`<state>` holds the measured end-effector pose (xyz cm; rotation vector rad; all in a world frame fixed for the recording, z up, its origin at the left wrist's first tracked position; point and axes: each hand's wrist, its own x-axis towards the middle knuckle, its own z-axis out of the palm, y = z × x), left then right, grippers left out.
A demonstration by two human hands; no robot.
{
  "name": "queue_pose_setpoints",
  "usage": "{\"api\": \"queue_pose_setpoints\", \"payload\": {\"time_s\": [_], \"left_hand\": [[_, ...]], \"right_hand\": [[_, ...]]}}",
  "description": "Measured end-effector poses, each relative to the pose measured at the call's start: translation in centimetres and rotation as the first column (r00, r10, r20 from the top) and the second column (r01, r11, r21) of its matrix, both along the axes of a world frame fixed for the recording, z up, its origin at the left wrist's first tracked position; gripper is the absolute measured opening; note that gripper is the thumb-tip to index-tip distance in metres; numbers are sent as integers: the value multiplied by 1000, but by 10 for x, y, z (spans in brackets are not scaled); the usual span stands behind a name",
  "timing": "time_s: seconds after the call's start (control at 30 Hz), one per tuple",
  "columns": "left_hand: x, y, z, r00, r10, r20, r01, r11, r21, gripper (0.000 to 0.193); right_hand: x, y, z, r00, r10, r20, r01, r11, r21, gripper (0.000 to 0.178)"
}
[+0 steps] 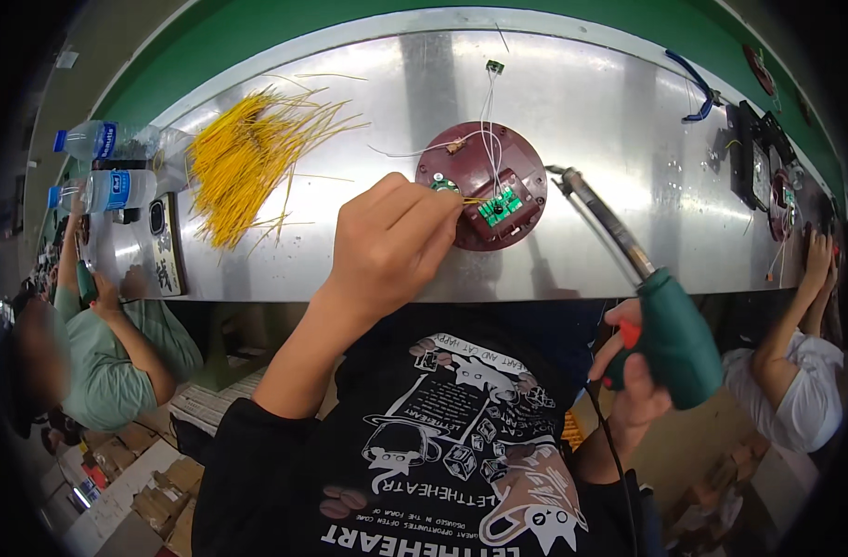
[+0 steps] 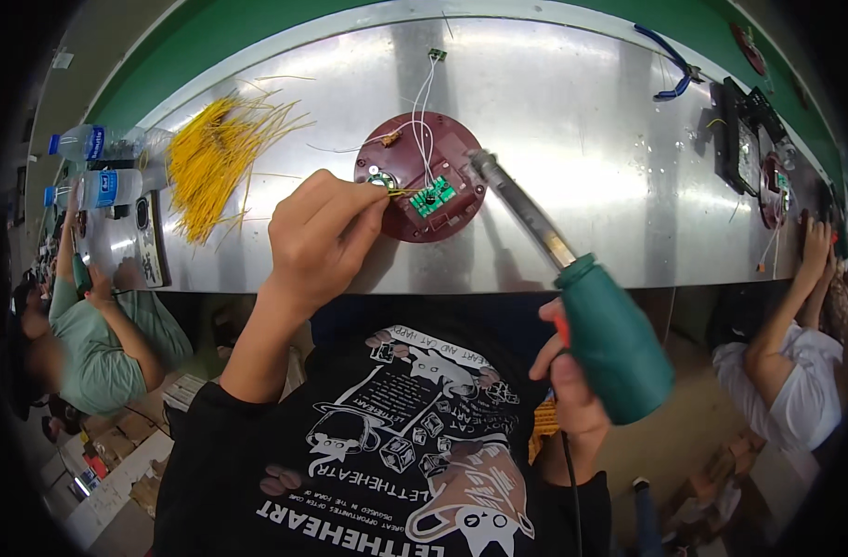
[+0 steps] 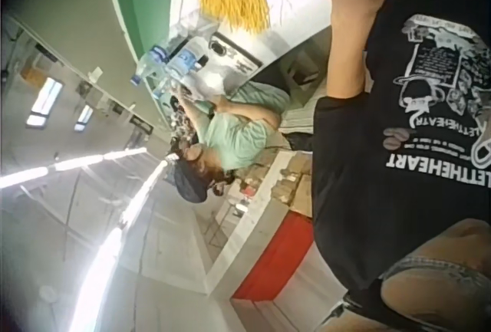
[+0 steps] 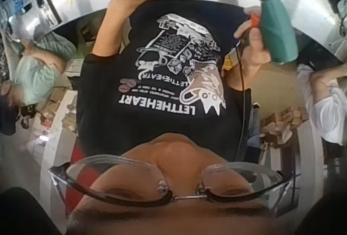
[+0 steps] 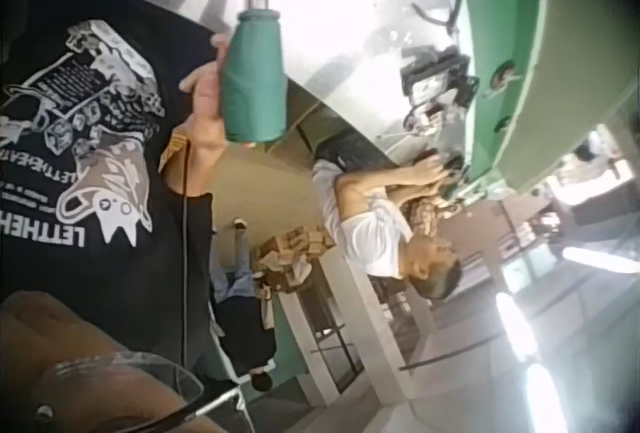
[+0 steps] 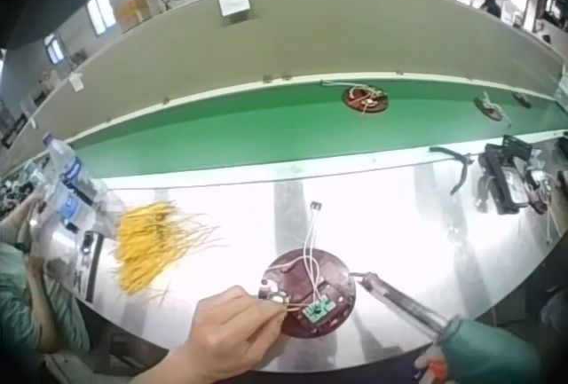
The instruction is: Soldering electronic components onto small circuit boards on a factory assembly line.
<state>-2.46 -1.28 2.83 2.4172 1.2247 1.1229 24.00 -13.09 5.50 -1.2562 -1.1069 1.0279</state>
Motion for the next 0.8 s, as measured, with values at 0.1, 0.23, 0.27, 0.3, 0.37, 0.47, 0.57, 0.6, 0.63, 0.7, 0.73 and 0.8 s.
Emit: {"api": "queue_pose_setpoints", "payload": {"time_s": [0.1, 0.23, 0.27, 0.3, 0.37, 0.47, 0.57, 0.6, 0.63, 0.7, 0.73, 0.8], "left_hand": [[3, 2, -14, 1000, -18, 8, 17, 999, 45, 19], [5, 0, -20, 1000, -18, 25, 16, 997, 79, 22], [5, -1, -21, 999, -16, 30, 13, 996, 84, 22], [5, -2, -22, 999, -12, 31, 9, 997, 83, 22], [6, -2, -23, 999, -26, 29, 24, 996, 83, 24], [7, -1, -24, 999, -37, 29, 34, 996, 88, 24], [7, 0, -25, 998, -46, 33, 42, 994, 100, 25], [6, 0, -25, 998, -55, 27, 52, 993, 103, 26], [6, 0, -26, 998, -65, 21, 62, 993, 105, 28], [5, 0, -26, 997, -72, 16, 70, 992, 105, 30], [5, 0, -26, 997, -75, 19, 72, 992, 106, 30], [5, 0, -26, 997, -79, 23, 76, 991, 107, 30]], "right_hand": [[-9, -11, -2, 995, 80, 54, -76, 994, -83, 61], [-8, -17, -13, 985, 168, 26, -165, 983, -83, 57], [-9, -17, -14, 985, 171, 28, -168, 982, -85, 57], [-10, -16, -14, 985, 171, 13, -169, 982, -83, 55], [-10, -16, -15, 986, 163, -21, -164, 983, -80, 49], [-10, -17, -18, 987, 162, 1, -161, 983, -84, 47], [-9, -17, -19, 985, 172, 24, -170, 982, -77, 47], [-8, -17, -20, 983, 183, 34, -180, 981, -67, 47], [-7, -17, -20, 980, 194, 43, -191, 980, -57, 48], [-7, -17, -20, 979, 199, 39, -196, 978, -69, 48], [-6, -17, -20, 979, 203, 33, -200, 977, -78, 49], [-7, -17, -19, 978, 209, 27, -205, 975, -90, 49]]}}
